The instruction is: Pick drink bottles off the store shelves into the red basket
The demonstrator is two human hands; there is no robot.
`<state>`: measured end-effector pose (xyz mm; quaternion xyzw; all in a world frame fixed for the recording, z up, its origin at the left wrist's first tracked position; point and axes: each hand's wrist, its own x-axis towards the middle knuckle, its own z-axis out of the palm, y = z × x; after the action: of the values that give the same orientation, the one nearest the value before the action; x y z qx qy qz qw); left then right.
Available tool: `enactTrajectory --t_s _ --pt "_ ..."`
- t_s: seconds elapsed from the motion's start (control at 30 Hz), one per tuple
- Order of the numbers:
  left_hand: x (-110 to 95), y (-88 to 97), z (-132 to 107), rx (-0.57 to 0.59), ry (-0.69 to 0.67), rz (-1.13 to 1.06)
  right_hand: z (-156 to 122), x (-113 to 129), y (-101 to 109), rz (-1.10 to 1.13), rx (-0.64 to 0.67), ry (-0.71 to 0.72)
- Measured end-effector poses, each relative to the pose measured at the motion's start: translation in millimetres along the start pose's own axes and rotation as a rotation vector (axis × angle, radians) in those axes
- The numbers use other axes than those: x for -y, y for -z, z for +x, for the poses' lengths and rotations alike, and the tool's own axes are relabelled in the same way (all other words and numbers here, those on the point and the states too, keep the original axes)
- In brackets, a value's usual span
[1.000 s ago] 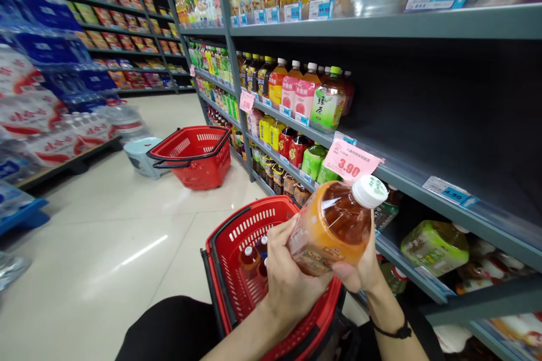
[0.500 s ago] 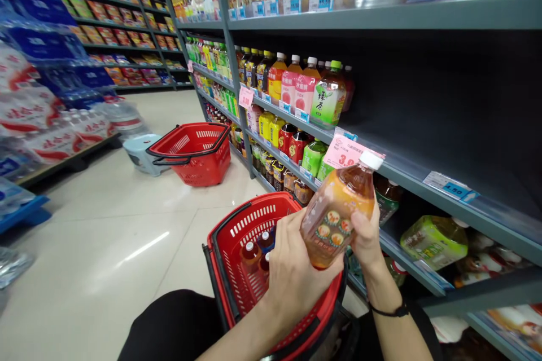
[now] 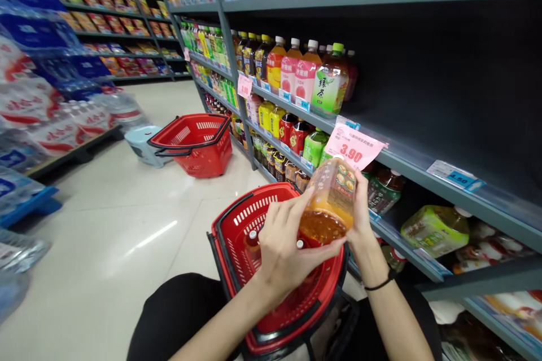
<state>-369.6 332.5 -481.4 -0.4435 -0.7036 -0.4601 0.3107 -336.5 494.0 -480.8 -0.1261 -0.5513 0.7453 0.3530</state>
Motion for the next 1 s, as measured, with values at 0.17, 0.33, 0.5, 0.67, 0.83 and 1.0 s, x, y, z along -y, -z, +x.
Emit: enactTrajectory --t_s 0.17,0.33,0.5,0.67,0.83,1.0 --pt "26.0 8.6 17.3 0.063 0.645 -0.364 -9.7 -1.3 0.0 0.298 0.129 -0.425" --pt "57.8 3.9 26.4 0.036 0.971 -0.723 -15.4 -8.7 -9.1 0.241 0.028 -0.318" --pt "68.6 2.1 20.9 0.204 1.161 -1.023 -14.2 -9.6 -5.3 0.129 -0.047 -0.203" --pt "72.7 -6.3 12.3 0.306 1.112 -1.199 -7.3 -9.2 4.0 0.042 -0.020 -0.171" --pt "92.2 -13.0 -4.8 0.301 0.983 -1.141 10.4 -16.5 23.6 -0.019 0.110 -0.221" --pt "108.9 10.6 -4.6 0.858 0.694 -0.877 18.1 -27.9 50.0 -0.211 0.257 -0.236"
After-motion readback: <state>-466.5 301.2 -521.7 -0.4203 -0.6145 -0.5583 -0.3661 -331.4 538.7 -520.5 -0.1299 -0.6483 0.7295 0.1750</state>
